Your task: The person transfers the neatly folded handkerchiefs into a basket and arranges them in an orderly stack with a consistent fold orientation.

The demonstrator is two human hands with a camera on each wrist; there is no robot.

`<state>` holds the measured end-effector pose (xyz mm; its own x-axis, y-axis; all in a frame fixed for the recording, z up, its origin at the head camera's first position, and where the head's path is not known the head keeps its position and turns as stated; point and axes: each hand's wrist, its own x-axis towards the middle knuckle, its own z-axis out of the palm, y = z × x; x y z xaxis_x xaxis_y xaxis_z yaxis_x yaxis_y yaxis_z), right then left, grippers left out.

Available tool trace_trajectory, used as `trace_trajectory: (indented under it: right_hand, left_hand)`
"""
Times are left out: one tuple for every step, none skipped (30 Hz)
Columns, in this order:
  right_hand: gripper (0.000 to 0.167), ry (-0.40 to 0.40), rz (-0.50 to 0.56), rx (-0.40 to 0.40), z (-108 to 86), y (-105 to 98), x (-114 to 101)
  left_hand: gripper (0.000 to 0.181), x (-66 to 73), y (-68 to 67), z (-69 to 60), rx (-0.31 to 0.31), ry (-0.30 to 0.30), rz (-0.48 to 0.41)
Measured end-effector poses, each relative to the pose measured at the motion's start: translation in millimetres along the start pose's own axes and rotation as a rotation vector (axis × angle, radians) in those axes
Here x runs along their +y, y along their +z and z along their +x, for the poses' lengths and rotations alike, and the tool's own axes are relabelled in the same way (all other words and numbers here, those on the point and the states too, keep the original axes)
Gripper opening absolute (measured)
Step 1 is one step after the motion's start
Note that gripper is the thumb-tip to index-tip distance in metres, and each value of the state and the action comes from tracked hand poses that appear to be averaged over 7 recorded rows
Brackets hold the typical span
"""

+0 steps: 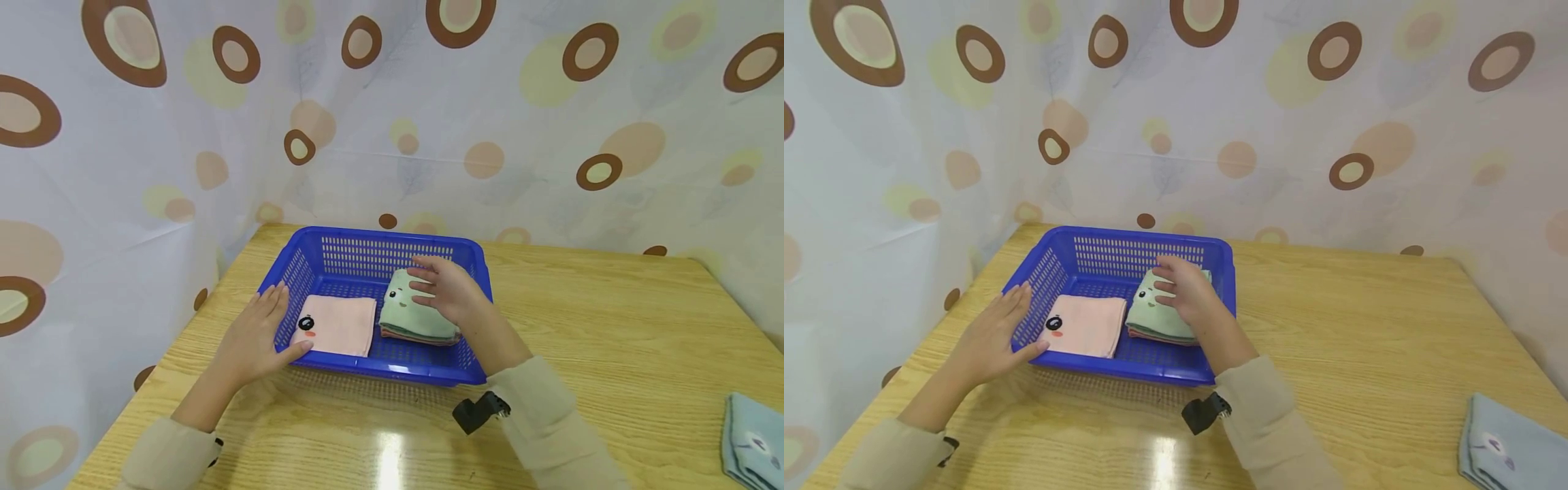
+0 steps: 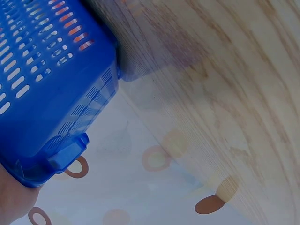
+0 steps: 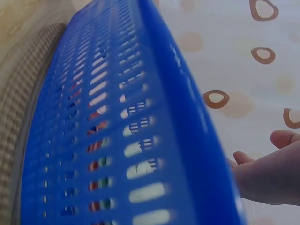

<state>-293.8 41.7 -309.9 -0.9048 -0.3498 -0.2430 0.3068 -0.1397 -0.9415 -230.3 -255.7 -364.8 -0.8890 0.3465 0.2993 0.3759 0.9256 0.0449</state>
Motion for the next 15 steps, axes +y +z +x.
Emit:
trace_trajectory:
  right_hand:
    - [0.050, -0.002, 0.005, 0.000, -0.6, -3, -1]
    - [0.050, -0.005, 0.008, -0.001, -1.3, -5, -1]
    - [0.050, -0.007, 0.016, 0.002, -2.0, -7, -2]
    - [0.050, -0.008, 0.023, 0.005, -2.7, -9, -3]
    - [0.050, -0.009, 0.031, 0.006, -3.5, -11, -3]
    - [0.050, -0.009, 0.035, 0.007, -3.9, -13, -3]
    - [0.051, -0.011, 0.038, 0.006, -4.6, -15, -4]
    - [0.051, -0.012, 0.041, 0.008, -5.1, -17, -4]
    - [0.051, -0.012, 0.045, 0.010, -5.5, -18, -5]
    - [0.051, -0.013, 0.047, 0.009, -5.9, -20, -5]
    - [0.051, -0.016, 0.045, 0.009, -6.5, -21, -6]
    - [0.052, -0.019, 0.042, 0.008, -6.9, -23, -7]
    - [0.052, -0.020, 0.041, 0.006, -7.6, -24, -7]
    - [0.052, -0.021, 0.037, 0.006, -8.3, -25, -8]
    - [0.052, -0.022, 0.035, 0.004, -9.0, -27, -9]
  left_hand:
    - [0.095, -0.1, 0.3, 0.2, 0.000, 0.001, 0.000]
    - [0.095, -0.2, 0.4, 0.1, 0.000, 0.001, 0.001]
    - [0.095, -0.4, 0.7, 0.1, 0.000, 0.001, 0.002]
    - [0.095, -0.6, 0.9, 0.1, 0.000, 0.001, 0.004]
    - [0.095, -0.8, 1.1, 0.2, 0.000, 0.001, 0.004]
    - [0.095, -1.0, 1.3, 0.2, 0.001, 0.001, 0.004]
    - [0.095, -1.1, 1.4, 0.3, 0.000, 0.001, 0.005]
    - [0.095, -1.1, 1.4, 0.2, -0.002, 0.000, 0.006]
    - [0.095, -1.1, 1.3, 0.3, -0.004, -0.001, 0.005]
    - [0.095, -1.1, 1.2, 0.4, -0.006, -0.001, 0.005]
    - [0.095, -1.0, 1.1, 0.4, -0.007, -0.002, 0.005]
    - [0.095, -0.9, 1.0, 0.4, -0.008, -0.003, 0.005]
    - [0.095, -1.0, 1.0, 0.4, -0.009, -0.003, 0.005]
    - [0.095, -1.0, 1.2, 0.3, -0.009, -0.004, 0.004]
    - [0.095, -1.1, 1.2, 0.3, -0.010, -0.005, 0.004]
